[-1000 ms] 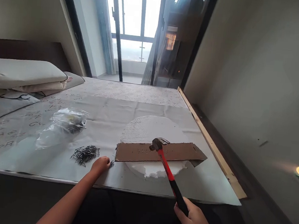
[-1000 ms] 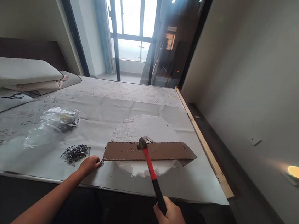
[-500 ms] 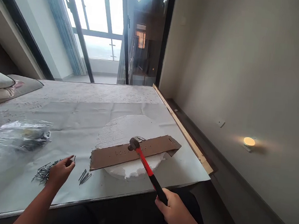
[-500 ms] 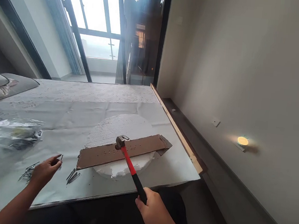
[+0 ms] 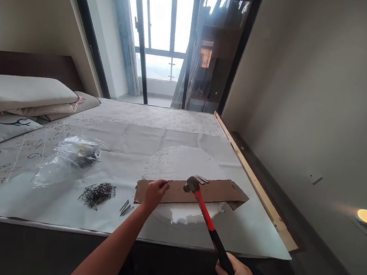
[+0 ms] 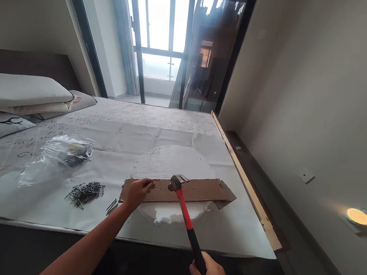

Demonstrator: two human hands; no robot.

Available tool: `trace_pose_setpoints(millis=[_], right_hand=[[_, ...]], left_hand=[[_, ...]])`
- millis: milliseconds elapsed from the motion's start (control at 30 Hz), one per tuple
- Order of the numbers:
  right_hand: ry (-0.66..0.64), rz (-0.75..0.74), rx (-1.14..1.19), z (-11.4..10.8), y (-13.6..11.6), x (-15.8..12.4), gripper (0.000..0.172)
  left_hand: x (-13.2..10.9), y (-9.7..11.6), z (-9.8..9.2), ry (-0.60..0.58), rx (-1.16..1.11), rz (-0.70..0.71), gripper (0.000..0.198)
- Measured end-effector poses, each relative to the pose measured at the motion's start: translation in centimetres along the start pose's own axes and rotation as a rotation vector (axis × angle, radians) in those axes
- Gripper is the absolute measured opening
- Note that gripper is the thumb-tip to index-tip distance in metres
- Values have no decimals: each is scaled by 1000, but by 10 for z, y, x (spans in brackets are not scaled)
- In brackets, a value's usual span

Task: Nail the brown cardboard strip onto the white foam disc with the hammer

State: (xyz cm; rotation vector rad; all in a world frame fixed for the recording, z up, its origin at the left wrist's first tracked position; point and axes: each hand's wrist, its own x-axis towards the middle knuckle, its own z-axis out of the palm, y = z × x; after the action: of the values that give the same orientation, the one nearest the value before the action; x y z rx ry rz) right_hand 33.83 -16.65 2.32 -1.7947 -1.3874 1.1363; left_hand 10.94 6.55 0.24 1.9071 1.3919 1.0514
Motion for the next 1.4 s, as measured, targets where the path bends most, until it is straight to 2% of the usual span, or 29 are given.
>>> trace_pose_setpoints(millis=[133,333,533,767,1033,1233,1400], right_hand=[[-47,-8,-60,-5,3,3,41],[21,-1,-88,2,12,9,49],[56,46,-102,5,6,7,47],[41,25,-135,5,2,7,48],[39,26,-129,1,-1,8,42],[-64,6,-141,-3,-15,13,32],[-83,-21,-159,1,-22,21,36]], left_hand=[[5,-8,16,10,97,68,12],[9,-20,27,4,222,112,12],[8,-19,26,-21,274,129,16],[8,-17,25,-38,299,131,16],[8,-16,25,-56,291,139,15],[6,-20,29,-16,209,184,14],[4,-23,31,-41,234,171,15]])
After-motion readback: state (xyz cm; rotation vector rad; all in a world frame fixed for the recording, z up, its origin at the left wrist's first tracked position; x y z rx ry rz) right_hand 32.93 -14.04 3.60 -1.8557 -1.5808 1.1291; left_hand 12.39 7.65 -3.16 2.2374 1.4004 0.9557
